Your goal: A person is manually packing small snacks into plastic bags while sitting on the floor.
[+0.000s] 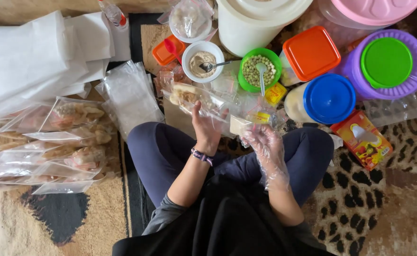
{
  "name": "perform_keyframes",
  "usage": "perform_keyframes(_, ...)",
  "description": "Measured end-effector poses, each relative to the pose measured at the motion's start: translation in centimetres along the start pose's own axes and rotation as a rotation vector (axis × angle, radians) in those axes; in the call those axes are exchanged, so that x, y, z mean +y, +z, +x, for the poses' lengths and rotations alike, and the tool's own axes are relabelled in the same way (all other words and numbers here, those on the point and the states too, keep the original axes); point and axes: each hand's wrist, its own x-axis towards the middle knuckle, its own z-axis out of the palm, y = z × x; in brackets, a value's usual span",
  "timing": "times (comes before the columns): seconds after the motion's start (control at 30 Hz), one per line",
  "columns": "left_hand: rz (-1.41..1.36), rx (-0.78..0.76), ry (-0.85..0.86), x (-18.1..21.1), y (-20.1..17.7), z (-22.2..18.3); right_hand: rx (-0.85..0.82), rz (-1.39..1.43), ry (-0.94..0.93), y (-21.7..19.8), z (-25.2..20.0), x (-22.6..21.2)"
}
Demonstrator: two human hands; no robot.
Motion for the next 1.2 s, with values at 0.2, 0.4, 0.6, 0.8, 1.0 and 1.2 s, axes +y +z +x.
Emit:
perform_keyframes(0.2, 0.121, 0.025, 0.082, -2.1, -0.7, -1.2, -0.002, -0.259, 0.017, 0.9, 0.5, 0.9)
perform_keyframes(0.4, 0.19, 0.061, 0.115, -3.2, -0.8, -2.0, -0.16, 0.008, 0.043, 1.3, -0.6, -3.8)
perform_keyframes(0.6, 0.16, -0.025, 0.146, -0.3, 6.9, -8.8, -0.071, 0.369, 0.042, 1.3, 0.5, 0.1)
perform_keyframes(0.8, 0.173, 0.018, 0.135, -4.5, -0.8, -4.7, -0.14, 0.59, 0.208, 0.8, 0.4, 0.2)
perform_keyframes(1.0, 0.204, 0.018, 0.105, -4.3, 0.1, -6.4, -0.294, 0.633, 0.252, 2.7, 0.6, -2.7)
perform_keyframes(1.2, 0.111, 0.188, 0.081, -5.1, -2.4, -5.4, -0.468, 0.913, 0.418, 1.6, 3.5, 1.3)
